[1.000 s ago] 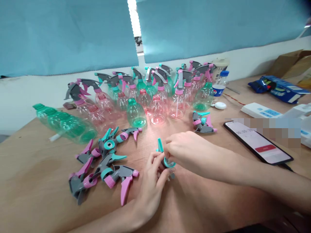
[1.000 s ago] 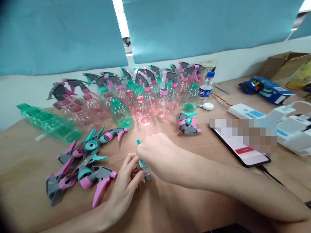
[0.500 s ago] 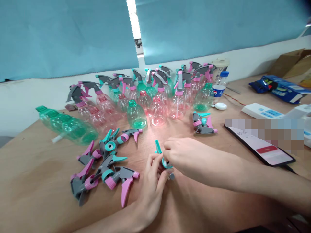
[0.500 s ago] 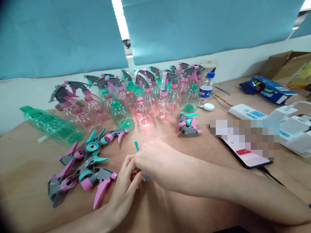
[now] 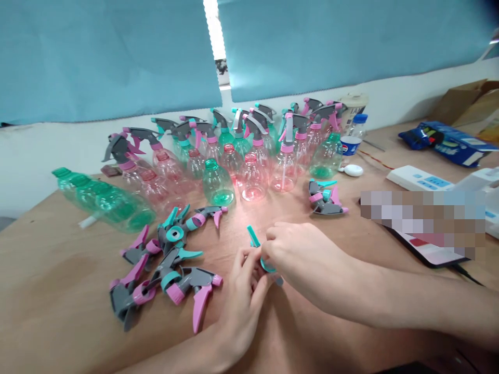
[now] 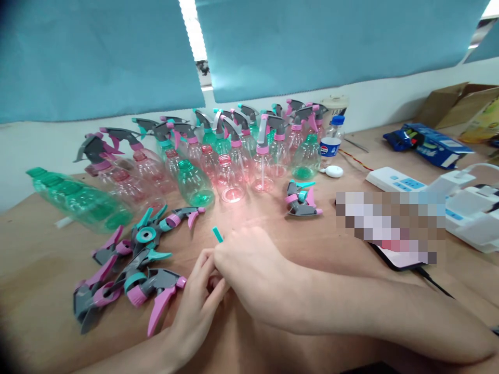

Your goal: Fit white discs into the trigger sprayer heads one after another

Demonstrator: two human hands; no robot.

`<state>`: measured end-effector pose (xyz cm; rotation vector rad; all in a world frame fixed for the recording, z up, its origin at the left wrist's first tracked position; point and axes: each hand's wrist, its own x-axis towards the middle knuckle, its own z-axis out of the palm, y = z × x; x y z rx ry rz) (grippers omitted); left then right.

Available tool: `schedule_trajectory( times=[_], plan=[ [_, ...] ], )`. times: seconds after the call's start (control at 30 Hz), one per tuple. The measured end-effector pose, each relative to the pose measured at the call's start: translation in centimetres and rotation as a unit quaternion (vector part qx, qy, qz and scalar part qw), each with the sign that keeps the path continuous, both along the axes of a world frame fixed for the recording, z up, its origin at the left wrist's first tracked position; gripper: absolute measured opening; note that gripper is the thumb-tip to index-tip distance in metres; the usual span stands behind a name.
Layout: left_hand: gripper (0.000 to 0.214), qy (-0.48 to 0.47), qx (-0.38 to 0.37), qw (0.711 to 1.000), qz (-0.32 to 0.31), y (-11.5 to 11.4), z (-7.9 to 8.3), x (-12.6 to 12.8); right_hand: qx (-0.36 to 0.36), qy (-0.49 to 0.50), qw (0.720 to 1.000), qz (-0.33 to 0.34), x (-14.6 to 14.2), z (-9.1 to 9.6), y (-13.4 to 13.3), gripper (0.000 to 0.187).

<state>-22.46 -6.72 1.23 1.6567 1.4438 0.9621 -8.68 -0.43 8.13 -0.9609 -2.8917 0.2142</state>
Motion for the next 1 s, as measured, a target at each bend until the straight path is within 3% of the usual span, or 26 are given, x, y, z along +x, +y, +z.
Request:
schedule_trajectory(
  times=[0.27, 0.47, 0.6, 0.77, 1.0],
  plan=[
    [0.037, -0.006, -0.037, 0.999, -0.003, -0.1, 0.5, 0.1, -0.006, -0.024, 0.999, 0.027, 1.1, 1.1, 1.2, 0.014],
    [0.028, -0.003, -0.042, 0.999, 0.001, 0.0, 0.3, 0.1, -0.001, -0.002, 0.999, 0.048, 0.8, 1.3, 1.0, 0.013],
    [0.031, 0.006, -0.035, 0.999, 0.008, -0.1, 0.2, 0.1, 0.015, 0.002, 1.000, 0.018, 0.9, 0.5, 0.8, 0.012],
    [0.041, 0.044, -0.004, 0.999, -0.010, -0.3, 0.2, 0.3, 0.024, 0.075, 0.997, 0.019, 2.7, -1.2, 0.0, 0.009],
    [0.043, 0.058, 0.043, 0.997, -0.037, 0.1, 1.2, 1.2, -0.081, 0.165, 0.983, 0.008, 6.0, -1.2, -1.0, 0.017]
  ],
)
